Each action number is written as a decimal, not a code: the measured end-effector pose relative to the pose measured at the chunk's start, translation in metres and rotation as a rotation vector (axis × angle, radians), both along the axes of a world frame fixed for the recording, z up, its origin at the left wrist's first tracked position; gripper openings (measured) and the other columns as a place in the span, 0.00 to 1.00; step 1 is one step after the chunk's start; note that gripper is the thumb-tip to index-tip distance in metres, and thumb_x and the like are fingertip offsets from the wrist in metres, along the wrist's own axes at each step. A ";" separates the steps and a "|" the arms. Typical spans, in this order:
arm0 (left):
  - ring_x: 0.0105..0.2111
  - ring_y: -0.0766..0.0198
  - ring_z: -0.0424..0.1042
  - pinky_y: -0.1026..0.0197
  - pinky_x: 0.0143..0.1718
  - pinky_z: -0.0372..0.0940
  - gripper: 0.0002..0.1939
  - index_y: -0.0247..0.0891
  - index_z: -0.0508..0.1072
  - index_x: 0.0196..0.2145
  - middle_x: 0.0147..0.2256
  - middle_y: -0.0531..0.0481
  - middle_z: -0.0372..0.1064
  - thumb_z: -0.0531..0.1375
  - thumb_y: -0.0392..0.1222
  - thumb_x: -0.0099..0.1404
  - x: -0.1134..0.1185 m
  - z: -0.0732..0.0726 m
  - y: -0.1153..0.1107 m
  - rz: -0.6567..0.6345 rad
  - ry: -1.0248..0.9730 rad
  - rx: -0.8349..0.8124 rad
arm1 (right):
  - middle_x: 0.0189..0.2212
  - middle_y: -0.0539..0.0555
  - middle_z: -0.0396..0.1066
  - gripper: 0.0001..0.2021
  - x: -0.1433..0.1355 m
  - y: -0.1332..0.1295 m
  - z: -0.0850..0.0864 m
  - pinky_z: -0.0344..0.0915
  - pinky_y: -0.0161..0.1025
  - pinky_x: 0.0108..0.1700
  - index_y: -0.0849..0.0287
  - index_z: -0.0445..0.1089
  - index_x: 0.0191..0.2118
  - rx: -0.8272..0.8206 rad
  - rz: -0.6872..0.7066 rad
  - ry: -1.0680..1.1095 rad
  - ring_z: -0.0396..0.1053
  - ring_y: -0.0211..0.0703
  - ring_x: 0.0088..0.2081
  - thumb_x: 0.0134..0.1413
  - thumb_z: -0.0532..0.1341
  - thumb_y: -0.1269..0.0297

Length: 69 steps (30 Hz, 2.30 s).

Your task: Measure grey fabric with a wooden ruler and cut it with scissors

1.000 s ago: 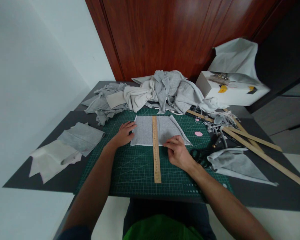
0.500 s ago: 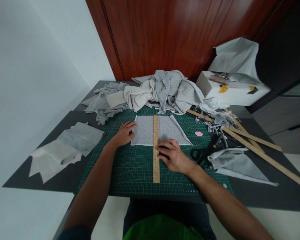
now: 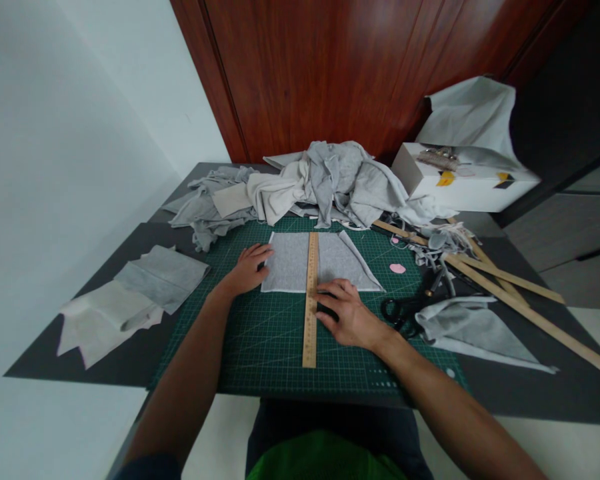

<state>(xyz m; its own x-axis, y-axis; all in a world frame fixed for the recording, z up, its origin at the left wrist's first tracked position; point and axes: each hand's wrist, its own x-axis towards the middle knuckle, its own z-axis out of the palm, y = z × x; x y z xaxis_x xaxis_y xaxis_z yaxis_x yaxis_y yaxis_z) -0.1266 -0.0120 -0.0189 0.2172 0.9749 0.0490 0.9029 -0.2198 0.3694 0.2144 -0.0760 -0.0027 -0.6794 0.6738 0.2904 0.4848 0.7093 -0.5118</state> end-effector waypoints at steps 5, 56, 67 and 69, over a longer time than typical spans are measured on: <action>0.73 0.47 0.52 0.36 0.73 0.45 0.31 0.46 0.68 0.67 0.71 0.48 0.60 0.55 0.41 0.66 0.000 0.001 0.000 -0.001 0.009 -0.009 | 0.68 0.63 0.63 0.27 -0.005 -0.003 0.000 0.59 0.64 0.66 0.56 0.68 0.68 -0.003 -0.040 -0.044 0.57 0.63 0.66 0.66 0.63 0.57; 0.70 0.42 0.57 0.39 0.69 0.54 0.25 0.36 0.75 0.60 0.66 0.40 0.67 0.54 0.37 0.68 0.038 0.044 -0.032 0.122 0.340 -0.021 | 0.52 0.66 0.77 0.12 0.037 0.020 0.000 0.64 0.52 0.60 0.65 0.76 0.48 0.139 -0.373 -0.207 0.70 0.56 0.55 0.65 0.56 0.71; 0.59 0.46 0.70 0.46 0.64 0.62 0.17 0.35 0.81 0.50 0.53 0.37 0.77 0.58 0.41 0.69 0.080 0.084 -0.053 -0.182 0.415 0.062 | 0.52 0.65 0.76 0.13 0.044 0.002 0.009 0.62 0.48 0.57 0.64 0.77 0.48 0.073 -0.451 -0.336 0.69 0.56 0.53 0.66 0.56 0.70; 0.68 0.49 0.59 0.46 0.70 0.53 0.25 0.41 0.75 0.61 0.65 0.42 0.67 0.61 0.41 0.68 0.081 0.070 -0.039 -0.317 0.309 0.085 | 0.53 0.65 0.75 0.14 0.045 0.001 0.007 0.63 0.49 0.56 0.64 0.77 0.49 0.064 -0.486 -0.394 0.68 0.57 0.53 0.65 0.57 0.71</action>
<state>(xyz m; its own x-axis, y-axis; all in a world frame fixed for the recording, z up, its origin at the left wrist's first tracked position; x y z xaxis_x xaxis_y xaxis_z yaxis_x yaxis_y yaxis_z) -0.0456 -0.0511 0.0510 0.5216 0.8531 0.0120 0.8512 -0.5212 0.0620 0.2596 -0.0754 0.0040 -0.3642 0.9221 0.1308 0.9030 0.3840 -0.1929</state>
